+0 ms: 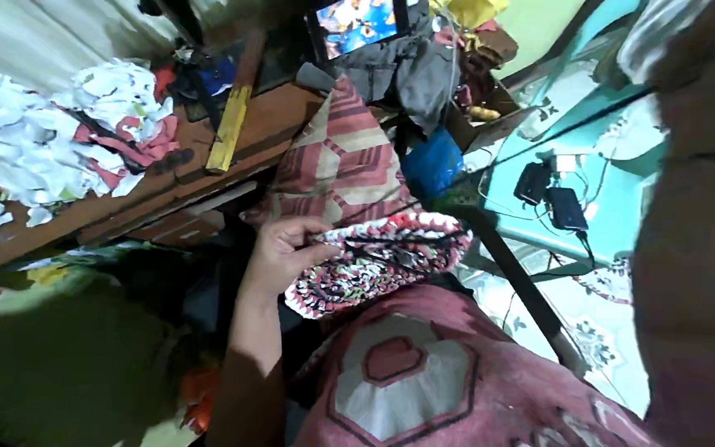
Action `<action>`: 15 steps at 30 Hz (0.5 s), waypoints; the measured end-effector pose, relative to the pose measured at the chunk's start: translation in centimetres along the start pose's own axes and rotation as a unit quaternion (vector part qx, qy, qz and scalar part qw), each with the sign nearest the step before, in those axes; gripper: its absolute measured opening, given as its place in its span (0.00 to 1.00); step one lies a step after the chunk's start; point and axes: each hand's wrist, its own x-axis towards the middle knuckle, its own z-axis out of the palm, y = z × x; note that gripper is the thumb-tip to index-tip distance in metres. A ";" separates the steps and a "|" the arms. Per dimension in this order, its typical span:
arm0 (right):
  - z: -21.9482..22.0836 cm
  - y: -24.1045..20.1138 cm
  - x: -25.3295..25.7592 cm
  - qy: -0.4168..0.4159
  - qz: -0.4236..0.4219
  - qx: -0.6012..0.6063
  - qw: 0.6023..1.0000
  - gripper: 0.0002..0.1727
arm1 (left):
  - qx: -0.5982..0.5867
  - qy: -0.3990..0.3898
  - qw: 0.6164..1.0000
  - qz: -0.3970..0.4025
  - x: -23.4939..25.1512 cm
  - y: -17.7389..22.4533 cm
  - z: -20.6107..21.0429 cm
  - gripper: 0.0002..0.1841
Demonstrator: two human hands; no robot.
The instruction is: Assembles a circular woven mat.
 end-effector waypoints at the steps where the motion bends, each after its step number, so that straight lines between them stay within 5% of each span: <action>1: -0.3 2.6 0.9 -0.092 -0.053 0.033 0.994 0.03 | 0.004 0.024 1.000 -0.008 0.1 0.3 -0.3 0.12; 4: 6.5 2.7 -4.1 -0.238 -0.137 0.007 0.962 0.06 | 0.031 0.115 0.991 -0.067 0.3 1.0 -0.7 0.11; 6: 10.8 2.7 -8.1 -0.319 -0.214 -0.123 0.915 0.13 | 0.025 0.155 0.981 -0.113 0.3 1.0 -0.6 0.10; 9: 14.3 5.5 -11.2 -0.307 -0.209 -0.257 0.892 0.17 | 0.005 0.182 0.973 -0.145 0.4 0.5 -0.2 0.08; 15: 14.6 7.6 -11.9 -0.245 -0.229 -0.262 0.905 0.05 | 0.017 0.205 0.963 -0.176 0.6 0.0 0.0 0.08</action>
